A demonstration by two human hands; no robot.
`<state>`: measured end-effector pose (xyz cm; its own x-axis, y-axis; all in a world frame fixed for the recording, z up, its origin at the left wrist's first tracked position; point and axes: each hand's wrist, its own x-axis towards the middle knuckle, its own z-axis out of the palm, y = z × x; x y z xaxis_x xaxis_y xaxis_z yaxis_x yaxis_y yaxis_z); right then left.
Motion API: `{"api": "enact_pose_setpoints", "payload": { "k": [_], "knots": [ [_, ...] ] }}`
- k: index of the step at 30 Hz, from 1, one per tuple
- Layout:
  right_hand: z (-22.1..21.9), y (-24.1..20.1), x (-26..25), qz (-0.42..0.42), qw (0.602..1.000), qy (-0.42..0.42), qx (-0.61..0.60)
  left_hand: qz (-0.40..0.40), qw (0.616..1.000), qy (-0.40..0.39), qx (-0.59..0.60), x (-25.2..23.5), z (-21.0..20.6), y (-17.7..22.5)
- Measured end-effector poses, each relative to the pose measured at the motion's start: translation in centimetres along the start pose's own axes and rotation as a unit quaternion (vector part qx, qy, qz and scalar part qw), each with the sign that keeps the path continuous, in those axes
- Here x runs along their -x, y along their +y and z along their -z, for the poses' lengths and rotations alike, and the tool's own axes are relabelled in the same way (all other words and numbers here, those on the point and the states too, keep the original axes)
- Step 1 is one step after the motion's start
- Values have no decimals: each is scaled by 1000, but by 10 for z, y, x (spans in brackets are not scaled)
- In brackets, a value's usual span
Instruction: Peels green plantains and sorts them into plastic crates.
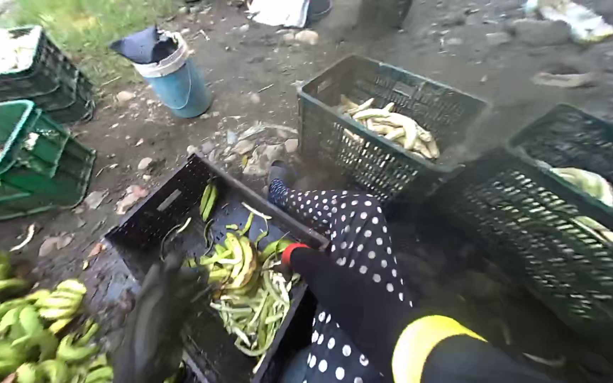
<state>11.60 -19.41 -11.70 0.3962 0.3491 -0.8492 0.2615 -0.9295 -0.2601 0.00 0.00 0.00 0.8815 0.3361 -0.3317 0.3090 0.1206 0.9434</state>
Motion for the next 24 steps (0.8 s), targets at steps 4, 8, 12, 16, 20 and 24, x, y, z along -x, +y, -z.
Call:
{"api": "enact_pose_setpoints", "payload": {
  "k": [4,8,12,16,20,24],
  "knots": [
    [11,-19,31,-25,996,25,-87,29,998,35,40,30,69,-36],
    [7,-40,41,-64,995,25,-74,8,990,59,131,44,95,-49],
    [2,-54,47,-94,995,7,-22,-36,993,53,101,50,98,-42],
    [-21,-8,-30,-23,999,-5,46,-28,993,81,80,45,93,-40],
    [6,-9,-13,-42,997,-2,58,-31,995,67,64,33,94,-48],
    [30,-3,15,35,995,21,93,40,997,62,11,35,72,-41]
  ]
}}
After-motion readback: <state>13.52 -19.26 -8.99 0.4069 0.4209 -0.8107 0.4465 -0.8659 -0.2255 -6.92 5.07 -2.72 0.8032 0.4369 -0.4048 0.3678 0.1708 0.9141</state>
